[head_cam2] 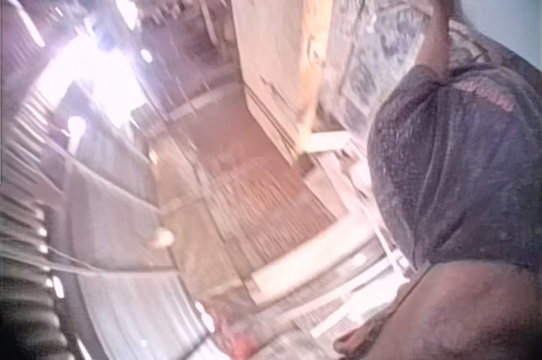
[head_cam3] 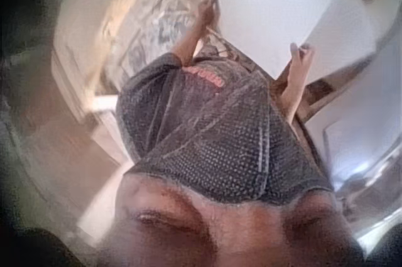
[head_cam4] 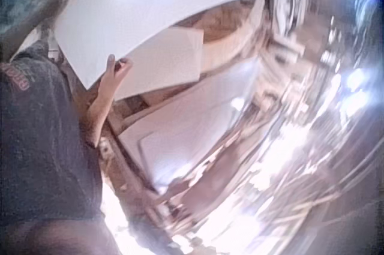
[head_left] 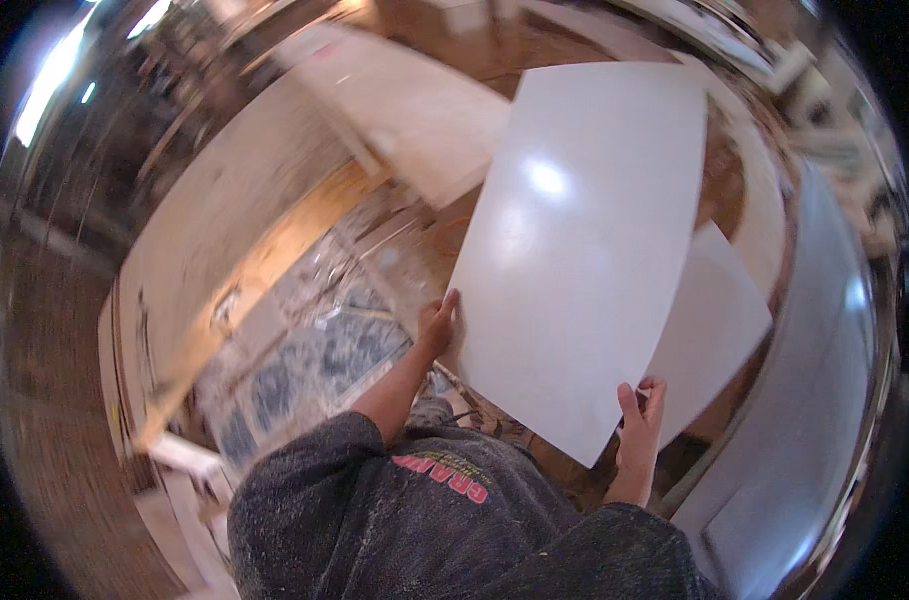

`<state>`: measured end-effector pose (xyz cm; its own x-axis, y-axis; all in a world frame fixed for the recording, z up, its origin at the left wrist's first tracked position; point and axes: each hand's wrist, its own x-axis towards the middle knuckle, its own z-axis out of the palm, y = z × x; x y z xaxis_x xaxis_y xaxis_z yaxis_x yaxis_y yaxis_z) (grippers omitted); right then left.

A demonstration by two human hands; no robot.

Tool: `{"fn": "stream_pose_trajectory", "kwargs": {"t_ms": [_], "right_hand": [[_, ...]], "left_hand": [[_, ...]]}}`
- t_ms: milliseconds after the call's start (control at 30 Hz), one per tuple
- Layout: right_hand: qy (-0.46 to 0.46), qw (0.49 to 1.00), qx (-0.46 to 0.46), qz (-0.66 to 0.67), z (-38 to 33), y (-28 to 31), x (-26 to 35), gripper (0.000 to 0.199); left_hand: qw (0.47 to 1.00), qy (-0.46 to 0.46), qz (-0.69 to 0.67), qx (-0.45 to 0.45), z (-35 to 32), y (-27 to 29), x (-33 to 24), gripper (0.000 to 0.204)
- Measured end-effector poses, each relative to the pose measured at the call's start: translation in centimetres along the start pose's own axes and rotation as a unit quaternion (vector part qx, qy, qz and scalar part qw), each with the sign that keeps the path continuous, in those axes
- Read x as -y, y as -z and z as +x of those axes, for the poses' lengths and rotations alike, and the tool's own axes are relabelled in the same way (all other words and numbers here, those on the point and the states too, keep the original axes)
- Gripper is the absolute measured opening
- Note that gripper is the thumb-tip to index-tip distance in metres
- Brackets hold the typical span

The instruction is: The person measures a white board with a tape measure, then uses a hammer to drive nails into a wooden plank on a workbench. They repeatedly measure the plank and adjust its position before placing a white board on top of the plank.

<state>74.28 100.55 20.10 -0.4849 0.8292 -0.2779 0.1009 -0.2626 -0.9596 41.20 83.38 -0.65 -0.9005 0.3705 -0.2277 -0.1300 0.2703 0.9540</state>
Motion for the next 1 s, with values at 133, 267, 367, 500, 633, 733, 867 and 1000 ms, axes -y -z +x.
{"fn": "stream_pose_trajectory", "kwargs": {"t_ms": [133,267,367,500,633,733,867,1000], "right_hand": [[0.039,0.997,0.060,-0.003,0.0,-9.1,0.9,0.038],[0.060,0.985,0.159,-0.001,0.7,-16.6,-1.5,0.034],[0.041,0.981,0.192,-0.010,0.6,-23.5,-3.1,0.030],[0.022,0.967,0.245,-0.063,1.0,-33.2,-8.7,0.025],[0.011,0.937,0.319,-0.145,1.3,-42.1,-13.6,0.022],[0.047,0.892,0.408,-0.186,0.9,-49.3,-17.1,0.021],[0.092,0.831,0.491,-0.245,-0.8,-58.0,-20.6,0.021],[0.105,0.762,0.579,-0.271,-1.2,-66.6,-25.6,0.023]], "left_hand": [[0.988,-0.019,0.066,-0.139,-3.3,8.8,-2.1,0.065],[0.968,0.008,0.097,-0.231,-4.8,17.6,0.8,0.064],[0.946,0.039,0.139,-0.291,-5.2,24.5,2.7,0.065],[0.912,0.135,0.127,-0.366,-7.5,34.3,4.7,0.066],[0.870,0.233,0.136,-0.413,-11.4,41.3,6.9,0.072],[0.809,0.309,0.148,-0.477,-14.8,45.2,9.8,0.075],[0.728,0.379,0.093,-0.564,-19.7,46.5,10.2,0.074],[0.665,0.390,0.064,-0.634,-21.7,47.1,11.5,0.073]]}}
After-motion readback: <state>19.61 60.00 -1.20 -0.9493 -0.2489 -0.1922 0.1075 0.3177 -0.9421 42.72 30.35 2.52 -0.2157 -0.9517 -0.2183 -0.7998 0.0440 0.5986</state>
